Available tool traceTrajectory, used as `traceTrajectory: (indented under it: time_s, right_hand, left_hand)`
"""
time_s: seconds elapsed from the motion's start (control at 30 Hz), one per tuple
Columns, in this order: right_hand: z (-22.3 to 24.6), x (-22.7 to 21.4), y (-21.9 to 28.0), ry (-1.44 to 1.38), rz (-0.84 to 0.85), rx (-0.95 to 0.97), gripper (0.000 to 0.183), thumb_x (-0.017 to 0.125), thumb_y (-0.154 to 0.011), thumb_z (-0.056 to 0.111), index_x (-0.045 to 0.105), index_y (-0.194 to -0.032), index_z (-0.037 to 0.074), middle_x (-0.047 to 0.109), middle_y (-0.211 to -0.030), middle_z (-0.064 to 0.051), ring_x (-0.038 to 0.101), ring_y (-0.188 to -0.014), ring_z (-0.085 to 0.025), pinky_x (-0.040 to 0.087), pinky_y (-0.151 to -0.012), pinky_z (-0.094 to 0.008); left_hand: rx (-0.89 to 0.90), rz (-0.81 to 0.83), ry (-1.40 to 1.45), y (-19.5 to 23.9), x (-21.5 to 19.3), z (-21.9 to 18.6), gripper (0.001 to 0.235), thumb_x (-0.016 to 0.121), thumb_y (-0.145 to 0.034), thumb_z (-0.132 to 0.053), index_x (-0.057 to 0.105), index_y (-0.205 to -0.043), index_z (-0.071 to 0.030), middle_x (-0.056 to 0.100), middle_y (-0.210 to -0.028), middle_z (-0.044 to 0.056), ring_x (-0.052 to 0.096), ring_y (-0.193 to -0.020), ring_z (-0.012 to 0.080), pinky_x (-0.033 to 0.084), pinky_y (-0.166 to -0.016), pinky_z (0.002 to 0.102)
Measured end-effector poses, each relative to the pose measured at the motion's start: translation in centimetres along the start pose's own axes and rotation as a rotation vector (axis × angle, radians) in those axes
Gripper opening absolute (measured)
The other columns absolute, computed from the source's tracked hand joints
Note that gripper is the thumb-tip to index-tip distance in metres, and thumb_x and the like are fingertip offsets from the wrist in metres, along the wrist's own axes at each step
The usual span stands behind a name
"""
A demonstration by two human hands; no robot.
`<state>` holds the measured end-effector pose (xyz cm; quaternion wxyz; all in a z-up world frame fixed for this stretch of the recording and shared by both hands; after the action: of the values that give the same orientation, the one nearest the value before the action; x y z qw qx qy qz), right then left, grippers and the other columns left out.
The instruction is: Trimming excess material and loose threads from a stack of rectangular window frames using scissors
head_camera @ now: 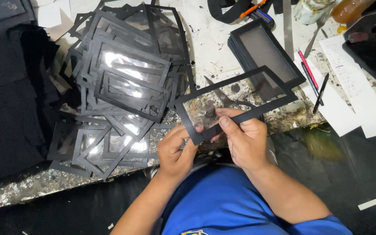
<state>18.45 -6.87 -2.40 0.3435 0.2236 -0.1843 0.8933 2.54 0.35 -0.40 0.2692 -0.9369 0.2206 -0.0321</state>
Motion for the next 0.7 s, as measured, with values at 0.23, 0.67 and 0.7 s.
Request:
traceTrajectory:
  time_s: [0.23,0.67,0.7]
  right_hand:
    - [0.0,0.3,1.4,-0.014,0.037,0.007,0.019,0.067,-0.093,-0.001,0.068,-0.107,-0.015,0.069,-0.071,-0.027,0.073,-0.057,-0.027,0.066,-0.052,-0.037]
    - [1.8,0.8,2.6,0.152,0.185,-0.165,0.017,0.064,-0.096,0.0,0.068,-0.105,-0.015,0.07,-0.07,-0.025,0.072,-0.054,-0.027,0.063,-0.054,-0.036]
    - [1.9,1.0,2.5,0.182,0.203,-0.161,0.019,0.064,-0.098,0.003,0.068,-0.104,-0.014,0.071,-0.071,-0.024,0.072,-0.054,-0.025,0.063,-0.053,-0.036]
  left_hand:
    - [0.018,-0.014,0.071,1.2,-0.3,0.0,0.014,0.069,-0.095,-0.014,0.076,-0.093,-0.002,0.07,-0.082,0.012,0.068,-0.074,0.0266,0.056,-0.072,0.037]
    - [-0.052,0.048,0.215,0.7,-0.1,-1.4,0.014,0.066,-0.087,-0.01,0.065,-0.075,-0.004,0.059,-0.067,0.01,0.056,-0.063,0.0235,0.049,-0.061,0.035]
    - [-0.064,0.057,0.201,0.8,-0.3,-1.1,0.013,0.065,-0.085,-0.008,0.065,-0.073,-0.003,0.058,-0.066,0.011,0.055,-0.062,0.0235,0.049,-0.06,0.036]
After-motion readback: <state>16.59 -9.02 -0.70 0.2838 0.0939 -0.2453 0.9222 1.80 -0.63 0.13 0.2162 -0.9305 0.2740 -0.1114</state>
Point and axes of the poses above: each hand's wrist, its own y-axis away from the middle knuckle, its own x-axis out of the palm, z = x × y, the point moved 6 cm from there along -y, towards the middle knuckle
